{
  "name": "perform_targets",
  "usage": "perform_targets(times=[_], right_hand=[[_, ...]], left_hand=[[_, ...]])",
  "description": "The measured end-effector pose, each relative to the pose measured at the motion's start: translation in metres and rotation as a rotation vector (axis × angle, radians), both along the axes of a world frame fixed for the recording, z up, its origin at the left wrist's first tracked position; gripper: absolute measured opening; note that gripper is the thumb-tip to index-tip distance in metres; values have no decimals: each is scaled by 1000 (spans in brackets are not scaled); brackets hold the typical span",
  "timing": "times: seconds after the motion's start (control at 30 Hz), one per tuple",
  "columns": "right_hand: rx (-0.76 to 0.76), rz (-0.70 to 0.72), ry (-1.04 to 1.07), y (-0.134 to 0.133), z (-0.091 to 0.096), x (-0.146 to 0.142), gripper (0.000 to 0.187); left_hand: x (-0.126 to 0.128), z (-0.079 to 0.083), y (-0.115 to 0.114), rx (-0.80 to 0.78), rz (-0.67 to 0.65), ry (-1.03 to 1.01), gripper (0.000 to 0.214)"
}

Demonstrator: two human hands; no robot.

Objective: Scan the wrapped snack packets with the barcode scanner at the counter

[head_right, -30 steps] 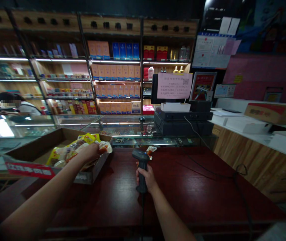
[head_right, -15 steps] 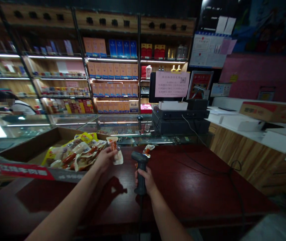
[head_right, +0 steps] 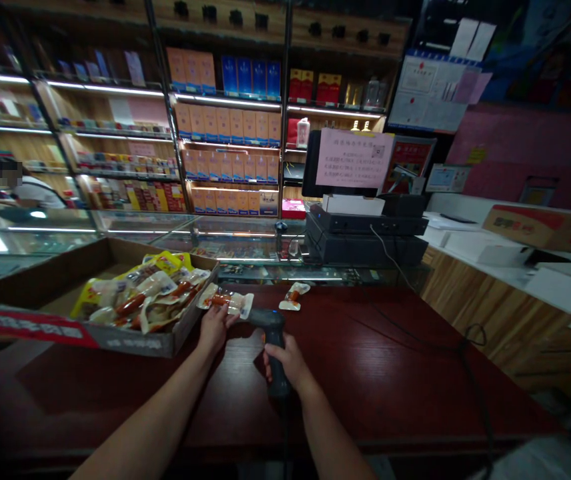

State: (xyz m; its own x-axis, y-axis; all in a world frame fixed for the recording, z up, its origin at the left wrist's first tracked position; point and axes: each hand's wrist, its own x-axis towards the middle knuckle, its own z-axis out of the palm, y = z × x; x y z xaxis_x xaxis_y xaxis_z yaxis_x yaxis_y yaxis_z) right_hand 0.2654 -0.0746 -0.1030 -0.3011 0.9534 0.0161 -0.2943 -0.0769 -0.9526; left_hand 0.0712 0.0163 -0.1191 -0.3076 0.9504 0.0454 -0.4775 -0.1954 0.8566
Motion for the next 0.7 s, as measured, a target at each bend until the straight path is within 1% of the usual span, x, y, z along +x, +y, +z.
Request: perform_targets(times=[0.17,0.3,0.43,0.53,0.63,0.7], right_hand=[[1,-14,-23,-1,2,0,39],[-7,2,-34,-1,3,-1,38],[1,24,-26,-1,2,0,34],[11,33,-21,0,1,-1,32],[11,32,-18,1,2,0,33],[2,16,-8,2,5,4,33]], left_hand=[[0,-3,0,9,-2,28,38],[2,-2,-1,14,-17,33,37],[3,-2,1,-78,29,83,29],[3,-3,2,-127,57,70,24],[3,-5,3,-123,24,89,25],[2,-8,5,-129,-38,185,26]])
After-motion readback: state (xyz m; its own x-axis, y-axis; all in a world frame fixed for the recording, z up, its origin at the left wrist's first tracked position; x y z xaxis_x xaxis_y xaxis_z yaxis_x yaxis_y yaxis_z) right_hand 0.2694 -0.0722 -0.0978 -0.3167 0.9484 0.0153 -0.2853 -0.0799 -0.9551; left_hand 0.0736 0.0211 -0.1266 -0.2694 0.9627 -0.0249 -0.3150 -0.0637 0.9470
